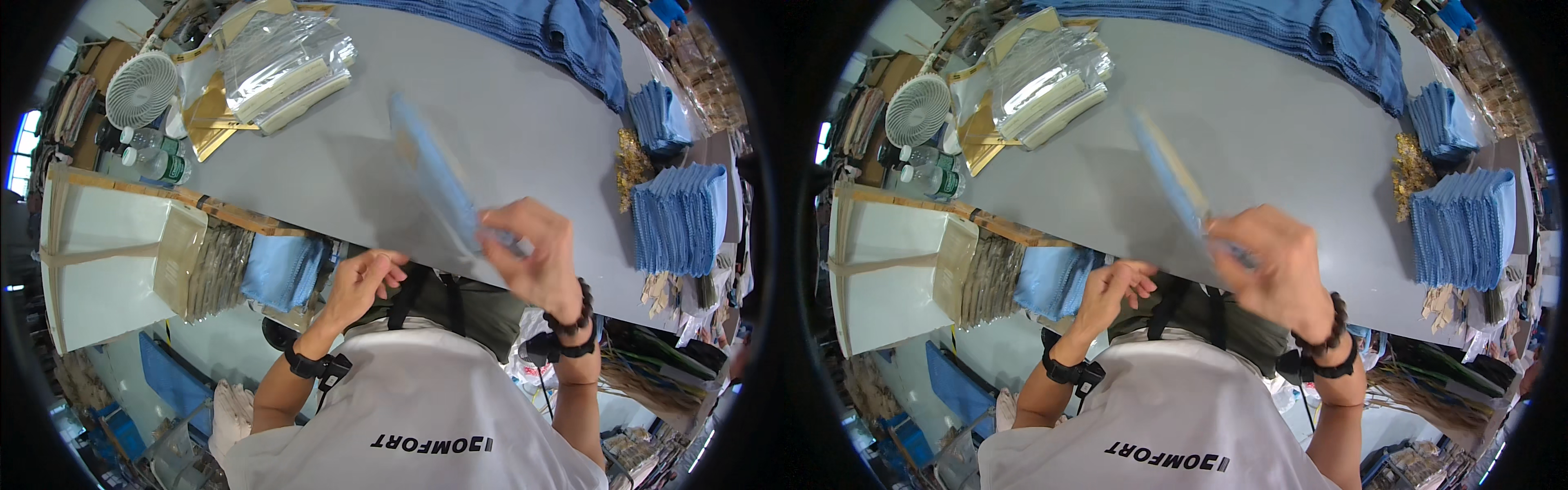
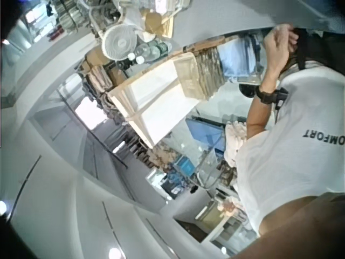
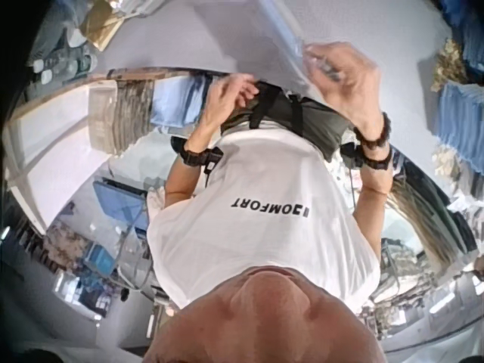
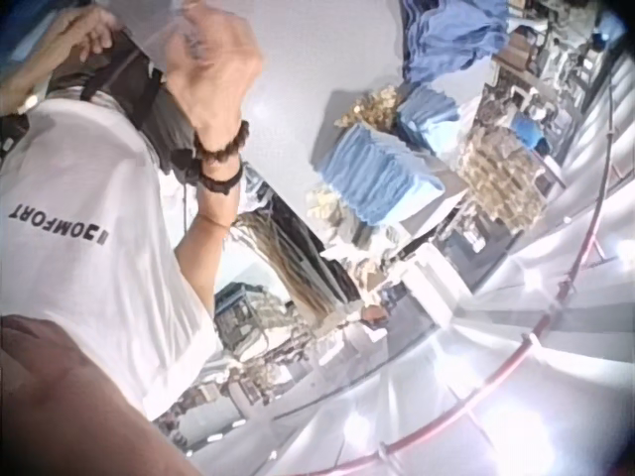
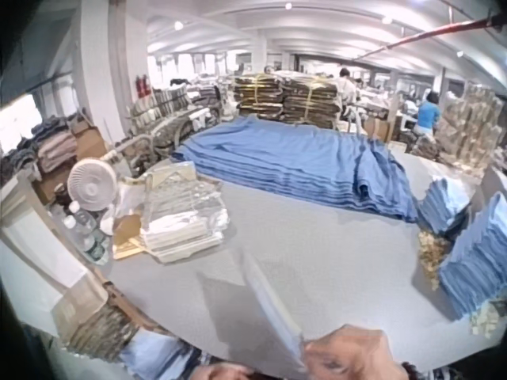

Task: The person folds light blue cloths, attaches a tag to each, and places them into clear plastic bags. The person repeats this process for multiple cloths, stacking the packaged items on the table.

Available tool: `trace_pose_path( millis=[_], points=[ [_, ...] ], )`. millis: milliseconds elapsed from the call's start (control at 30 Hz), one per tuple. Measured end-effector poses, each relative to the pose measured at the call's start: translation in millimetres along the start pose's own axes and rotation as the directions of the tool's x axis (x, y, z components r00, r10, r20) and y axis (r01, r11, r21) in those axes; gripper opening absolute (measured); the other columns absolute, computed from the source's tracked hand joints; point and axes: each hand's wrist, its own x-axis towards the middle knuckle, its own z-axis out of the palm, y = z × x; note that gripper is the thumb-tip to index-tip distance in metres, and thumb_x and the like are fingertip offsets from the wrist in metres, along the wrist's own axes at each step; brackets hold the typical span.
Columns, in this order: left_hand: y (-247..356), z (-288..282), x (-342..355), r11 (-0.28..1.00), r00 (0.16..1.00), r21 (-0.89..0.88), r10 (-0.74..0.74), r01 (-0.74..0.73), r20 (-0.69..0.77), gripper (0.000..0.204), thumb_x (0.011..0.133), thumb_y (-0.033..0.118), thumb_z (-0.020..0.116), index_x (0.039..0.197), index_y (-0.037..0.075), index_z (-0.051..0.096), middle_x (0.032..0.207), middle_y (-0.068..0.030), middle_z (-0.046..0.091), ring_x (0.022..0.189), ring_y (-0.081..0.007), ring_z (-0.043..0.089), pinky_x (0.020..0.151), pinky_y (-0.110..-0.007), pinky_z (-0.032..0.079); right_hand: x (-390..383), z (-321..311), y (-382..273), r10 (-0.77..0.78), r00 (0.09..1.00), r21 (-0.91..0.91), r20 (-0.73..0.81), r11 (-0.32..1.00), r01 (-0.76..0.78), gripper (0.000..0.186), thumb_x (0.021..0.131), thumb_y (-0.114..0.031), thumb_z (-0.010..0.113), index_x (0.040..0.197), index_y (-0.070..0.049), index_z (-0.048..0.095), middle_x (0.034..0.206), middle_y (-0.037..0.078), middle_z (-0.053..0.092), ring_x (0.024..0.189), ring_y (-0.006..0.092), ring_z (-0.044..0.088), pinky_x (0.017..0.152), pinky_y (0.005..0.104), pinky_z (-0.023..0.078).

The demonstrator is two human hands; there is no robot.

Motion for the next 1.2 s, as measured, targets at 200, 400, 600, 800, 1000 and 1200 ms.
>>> trace_pose_path(
  millis=[200,400,600,800,1000,1200],
  points=[
    [0.7,-12.8,5.0,0.999,0.97,0.027,-0.035,0.043,-0.239,0.044,0.106,0.041,0.068,0.112,-0.003,0.072,0.083,-0.0022,0.07,0.063,-0.0087,0.06,0.054,-0.027,0.048,-5.3,25.8,-29.9,-0.288,0.854,0.109,0.434,0.957,0.268,0.037,0.085,-0.026,0.087,0.117,-0.01,0.078,0.108,0.011,0.078,0.095,0.0338,0.074,0.082,0.0419,0.06],
    [-22.2,-75.7,-49.2,0.998,0.472,0.061,0.04,0.029,-0.881,0.043,0.108,0.038,0.067,0.105,-0.005,0.073,0.08,-0.0051,0.071,0.068,-0.0104,0.06,0.063,-0.029,0.05,-33.5,16.4,14.1,0.071,0.967,0.018,0.244,0.997,-0.078,0.019,0.095,-0.01,0.08,0.111,-0.001,0.079,0.103,0.017,0.079,0.086,0.0317,0.076,0.078,0.0364,0.06],
    [-29.8,-178.8,-72.5,0.914,-0.017,0.053,0.05,-0.403,-0.999,0.053,0.108,0.048,0.065,0.101,-0.004,0.073,0.079,-0.0083,0.072,0.065,-0.0164,0.068,0.056,-0.031,0.054,-54.9,16.6,42.1,0.172,0.947,0.037,0.27,0.981,-0.189,0.016,0.098,-0.011,0.078,0.111,-0.001,0.079,0.1,0.015,0.079,0.078,0.0234,0.073,0.074,0.0327,0.058],
    [-42.4,-240.3,-110.6,0.954,0.253,-0.269,-0.229,-0.136,-0.94,0.058,0.108,0.054,0.061,0.099,-0.002,0.073,0.081,-0.0104,0.074,0.064,-0.0158,0.069,0.054,-0.027,0.053,-52.9,24.6,44.5,0.151,0.95,0.052,0.273,0.984,-0.172,0.015,0.098,-0.009,0.078,0.111,-0.002,0.079,0.095,0.014,0.077,0.073,0.0224,0.071,0.069,0.0329,0.056],
    [-59.1,-231.2,-89.4,0.984,0.264,-0.173,-0.156,-0.039,-0.952,0.05,0.107,0.05,0.066,0.091,0.003,0.074,0.067,-0.0047,0.067,0.051,-0.0119,0.059,0.045,-0.025,0.044,-57.0,12.1,57.6,0.111,0.972,-0.009,0.208,0.994,-0.112,0.015,0.098,-0.009,0.076,0.112,-0.004,0.08,0.087,0.014,0.073,0.068,0.0261,0.067,0.064,0.0347,0.054],
    [-22.0,-140.6,-8.3,0.992,0.685,0.125,0.104,-0.018,-0.721,0.032,0.114,0.035,0.056,0.122,0.006,0.068,0.067,0.0025,0.06,0.054,-0.0031,0.05,0.046,-0.021,0.031,-57.5,-33.1,93.1,0.157,0.986,-0.151,-0.062,0.975,-0.165,0.013,0.1,-0.009,0.072,0.111,-0.004,0.077,0.093,0.015,0.073,0.072,0.0325,0.069,0.065,0.0406,0.056]
  ],
)
